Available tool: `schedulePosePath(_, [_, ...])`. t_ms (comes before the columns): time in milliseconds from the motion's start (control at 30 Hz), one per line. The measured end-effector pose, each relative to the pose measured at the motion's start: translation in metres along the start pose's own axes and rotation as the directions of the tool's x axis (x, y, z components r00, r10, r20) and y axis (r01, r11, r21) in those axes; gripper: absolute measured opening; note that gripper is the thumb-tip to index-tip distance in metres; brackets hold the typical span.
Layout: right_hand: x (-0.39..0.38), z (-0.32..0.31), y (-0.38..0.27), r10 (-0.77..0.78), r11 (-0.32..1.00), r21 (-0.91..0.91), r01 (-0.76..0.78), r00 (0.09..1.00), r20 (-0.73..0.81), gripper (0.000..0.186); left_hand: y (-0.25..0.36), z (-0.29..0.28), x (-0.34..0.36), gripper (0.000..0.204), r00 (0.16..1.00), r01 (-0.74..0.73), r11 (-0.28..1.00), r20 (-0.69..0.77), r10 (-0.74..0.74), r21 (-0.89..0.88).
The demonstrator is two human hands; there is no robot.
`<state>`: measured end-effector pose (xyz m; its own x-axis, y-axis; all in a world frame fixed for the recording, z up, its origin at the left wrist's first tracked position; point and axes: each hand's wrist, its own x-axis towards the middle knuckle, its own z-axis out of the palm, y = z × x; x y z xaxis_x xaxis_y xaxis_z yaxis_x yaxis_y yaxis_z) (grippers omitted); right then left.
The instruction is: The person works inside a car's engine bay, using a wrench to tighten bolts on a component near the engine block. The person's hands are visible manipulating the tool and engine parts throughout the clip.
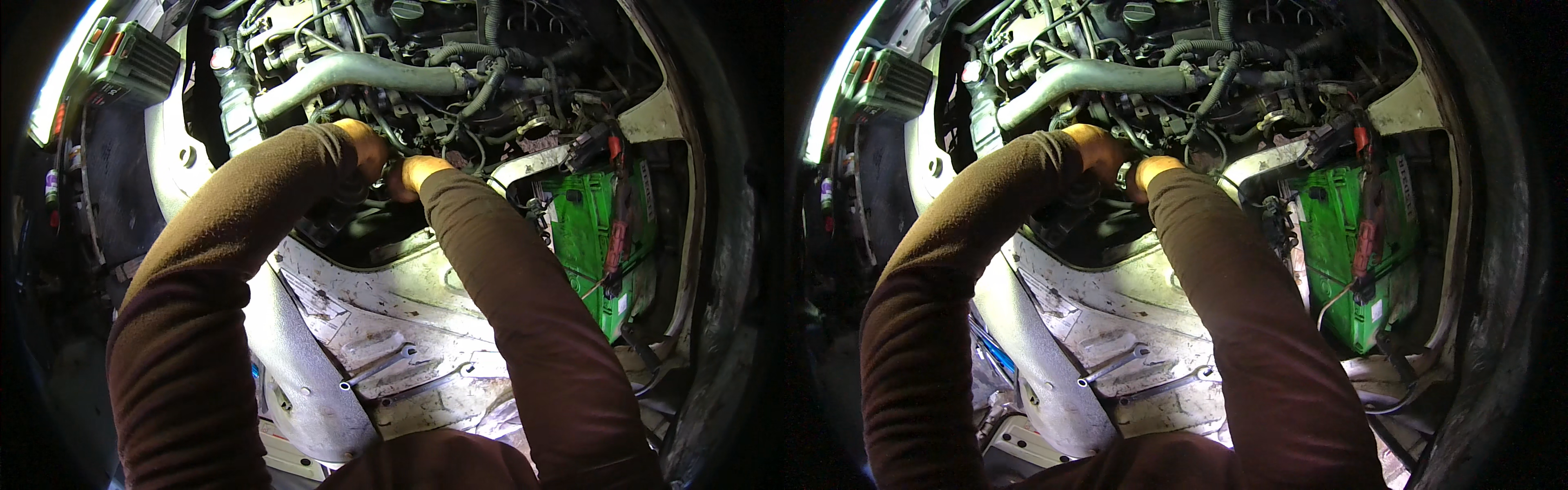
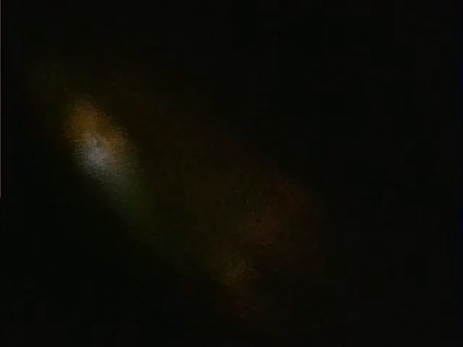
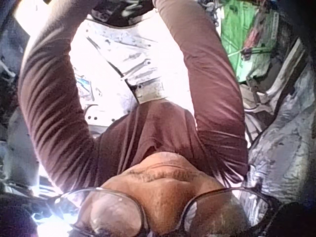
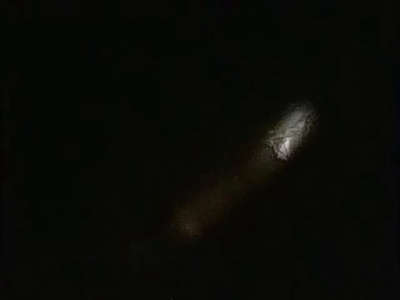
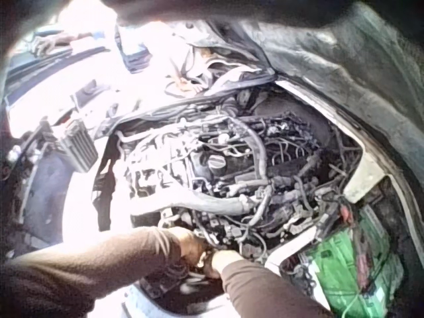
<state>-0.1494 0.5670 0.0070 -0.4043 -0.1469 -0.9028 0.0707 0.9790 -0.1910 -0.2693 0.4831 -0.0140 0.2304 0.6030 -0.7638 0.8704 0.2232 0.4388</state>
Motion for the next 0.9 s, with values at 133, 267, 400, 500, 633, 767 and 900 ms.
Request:
schedulePosePath(133, [-0.027, -0.006, -0.011, 0.031, 0.997, 0.073, -0.029, 0.999, -0.025, 0.040, 0.008, 0.005, -0.020, 0.030, 0.988, 0.076, 0.992, -0.139, -0.061, 0.103])
schedulePosePath(267, [-0.012, -0.005, 0.006, -0.018, 1.000, 0.023, 0.021, 0.992, -0.121, 0.035, 0.030, -0.016, -0.024, 0.029, 0.971, 0.197, 0.961, -0.177, -0.163, 0.195])
schedulePosePath(400, [-0.071, -0.017, 0.001, 0.005, 0.985, 0.159, 0.069, 0.907, -0.422, 0.036, 0.047, -0.012, -0.047, 0.029, 0.942, 0.308, 0.914, -0.218, -0.255, 0.264])
schedulePosePath(500, [-0.123, -0.023, 0.024, 0.050, 0.886, 0.412, 0.211, 0.841, -0.539, 0.035, 0.036, -0.015, -0.027, 0.036, 0.950, 0.309, 0.910, -0.039, -0.310, 0.275])
schedulePosePath(633, [-0.202, -0.027, 0.059, 0.065, 0.845, 0.352, 0.403, 0.577, -0.814, 0.033, 0.041, -0.013, -0.026, 0.030, 0.925, 0.362, 0.906, -0.205, -0.319, 0.221])
schedulePosePath(767, [-0.226, -0.016, 0.070, 0.116, 0.826, 0.353, 0.439, 0.479, -0.870, 0.029, 0.044, -0.018, -0.033, 0.032, 0.915, 0.403, 0.889, -0.121, -0.386, 0.215])
schedulePosePath(900, [-0.228, -0.006, 0.059, 0.082, 0.906, 0.290, 0.309, 0.544, -0.835, 0.019, 0.054, -0.021, -0.041, 0.030, 0.896, 0.444, 0.866, -0.134, -0.423, 0.231])
